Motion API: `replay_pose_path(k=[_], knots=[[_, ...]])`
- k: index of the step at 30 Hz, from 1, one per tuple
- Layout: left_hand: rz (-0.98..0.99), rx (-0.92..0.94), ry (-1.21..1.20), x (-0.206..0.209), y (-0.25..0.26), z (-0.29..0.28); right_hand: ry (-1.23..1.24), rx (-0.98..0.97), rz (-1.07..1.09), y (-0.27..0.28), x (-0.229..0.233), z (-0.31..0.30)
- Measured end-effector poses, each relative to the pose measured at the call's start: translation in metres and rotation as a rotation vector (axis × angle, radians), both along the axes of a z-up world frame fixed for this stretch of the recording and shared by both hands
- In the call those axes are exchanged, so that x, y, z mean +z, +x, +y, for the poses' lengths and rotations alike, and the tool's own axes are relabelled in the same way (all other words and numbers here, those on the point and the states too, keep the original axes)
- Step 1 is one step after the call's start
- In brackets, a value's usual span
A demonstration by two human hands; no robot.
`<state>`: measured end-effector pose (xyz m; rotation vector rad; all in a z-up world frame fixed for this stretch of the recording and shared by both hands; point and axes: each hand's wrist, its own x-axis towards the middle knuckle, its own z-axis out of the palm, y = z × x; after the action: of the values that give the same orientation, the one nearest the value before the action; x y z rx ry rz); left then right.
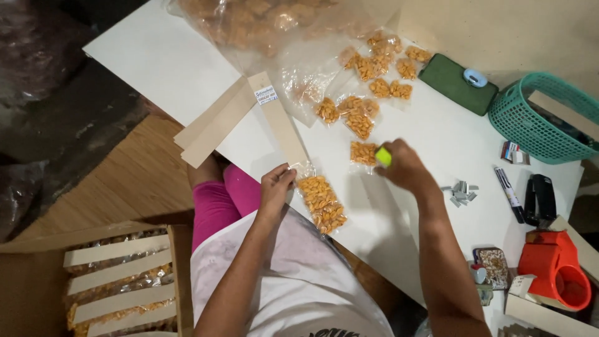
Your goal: Stapling small plastic bags of snacks onto wooden strips to create product displays.
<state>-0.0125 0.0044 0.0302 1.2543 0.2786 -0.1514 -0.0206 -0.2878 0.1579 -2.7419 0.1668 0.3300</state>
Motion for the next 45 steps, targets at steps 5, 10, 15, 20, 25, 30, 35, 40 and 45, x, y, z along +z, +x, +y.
replay_pose_path(k=[5,10,15,20,25,30,35,40,45], knots=[[-0.016,-0.015,0.003,-0.019,0.006,-0.005,-0.199,0.078,-0.218,-0.024,-0.087,-0.005],[-0.038,-0.002,-0.023,-0.028,0.013,-0.006,-0.273,0.184,-0.488,-0.025,-0.091,-0.012],[-0.051,-0.009,-0.057,-0.053,0.021,-0.014,0.263,0.205,-0.522,-0.018,-0.024,0.004],[-0.044,-0.092,-0.132,-0.058,0.022,-0.014,0.943,0.090,-0.110,0.018,0.004,0.065],[0.003,-0.095,-0.153,0.032,-0.001,-0.007,1.035,0.055,-0.071,0.053,-0.038,0.076],[-0.058,-0.081,0.145,0.068,-0.011,-0.008,1.049,0.059,-0.053,0.054,-0.035,0.084],[-0.142,-0.068,0.238,0.065,-0.015,-0.010,1.101,-0.250,-0.113,0.065,-0.046,0.084],[-0.291,-0.082,0.338,0.070,-0.021,-0.020,1.338,-0.585,-0.317,0.048,-0.002,0.123],[-0.409,-0.061,0.456,0.026,-0.012,-0.020,1.243,-0.544,-0.554,0.042,0.014,0.139]])
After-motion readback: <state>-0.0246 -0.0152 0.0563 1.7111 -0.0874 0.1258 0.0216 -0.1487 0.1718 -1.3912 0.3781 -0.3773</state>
